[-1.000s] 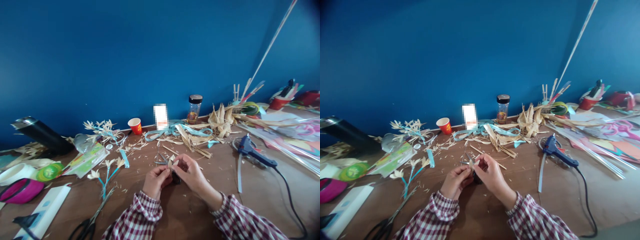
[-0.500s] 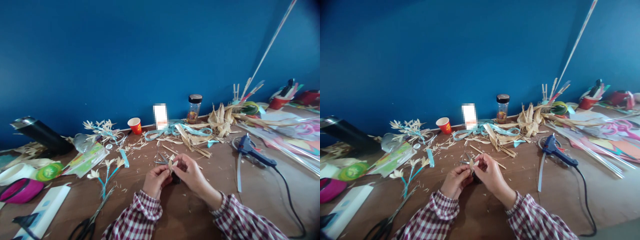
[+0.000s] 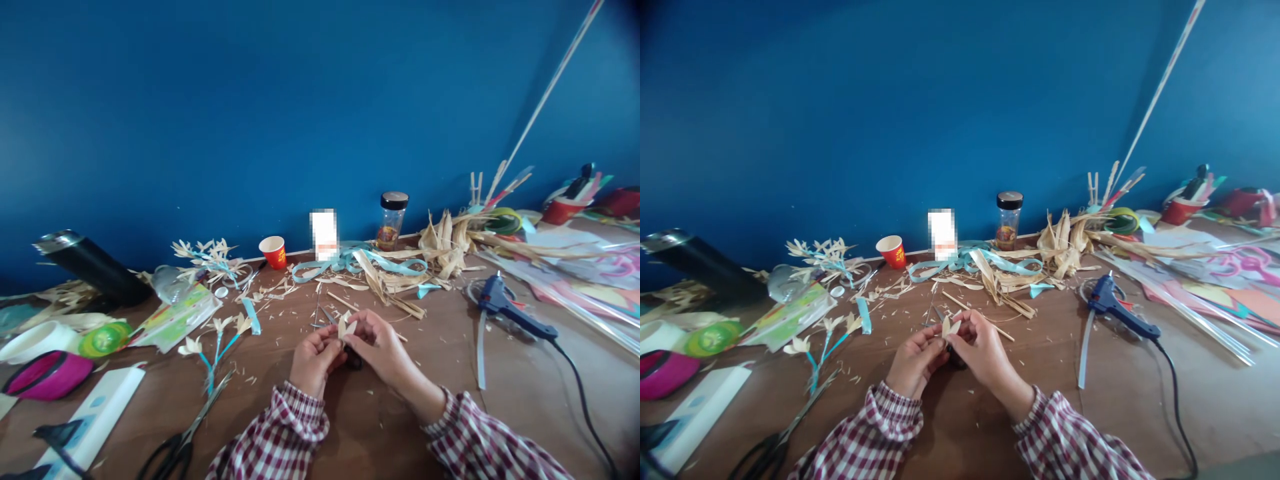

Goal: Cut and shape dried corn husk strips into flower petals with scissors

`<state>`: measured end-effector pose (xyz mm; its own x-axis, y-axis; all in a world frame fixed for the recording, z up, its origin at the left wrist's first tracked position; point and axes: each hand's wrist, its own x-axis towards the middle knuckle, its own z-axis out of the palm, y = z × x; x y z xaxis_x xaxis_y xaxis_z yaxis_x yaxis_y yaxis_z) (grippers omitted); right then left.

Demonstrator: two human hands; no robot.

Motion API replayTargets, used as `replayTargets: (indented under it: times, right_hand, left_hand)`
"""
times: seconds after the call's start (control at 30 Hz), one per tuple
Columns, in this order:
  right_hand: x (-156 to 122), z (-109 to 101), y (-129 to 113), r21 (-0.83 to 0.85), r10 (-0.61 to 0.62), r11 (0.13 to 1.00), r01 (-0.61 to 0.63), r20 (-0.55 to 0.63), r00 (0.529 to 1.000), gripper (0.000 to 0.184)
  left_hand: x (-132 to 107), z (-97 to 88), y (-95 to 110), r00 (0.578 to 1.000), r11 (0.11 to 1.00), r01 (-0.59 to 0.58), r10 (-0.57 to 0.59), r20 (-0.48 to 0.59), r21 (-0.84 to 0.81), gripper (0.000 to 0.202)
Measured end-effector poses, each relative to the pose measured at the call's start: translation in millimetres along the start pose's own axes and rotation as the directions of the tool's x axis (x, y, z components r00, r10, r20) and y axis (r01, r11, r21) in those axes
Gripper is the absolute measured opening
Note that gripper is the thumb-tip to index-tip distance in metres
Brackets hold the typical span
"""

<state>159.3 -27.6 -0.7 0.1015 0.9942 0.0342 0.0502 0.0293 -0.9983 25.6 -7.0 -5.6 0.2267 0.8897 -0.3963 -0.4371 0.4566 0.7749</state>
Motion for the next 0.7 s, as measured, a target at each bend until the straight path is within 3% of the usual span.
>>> replayTargets:
  times: [0.23, 0.7]
  right_hand:
    - [2.1, -0.9, 3.4, 0.049, 0.061, 0.997, -0.062, 0.024, 0.998, 0.024]
    - [2.8, -3.6, 3.2, -0.027, 0.045, 0.999, -0.045, 0.006, 0.999, 0.033]
  left_hand:
    - [-0.8, 0.2, -1.3, 1.000, 0.999, 0.020, -0.020, 0.018, 0.030, 0.039]
    - [-3.4, 0.4, -2.2, 0.999, 0.978, 0.021, -0.031, 0.042, 0.209, 0.040]
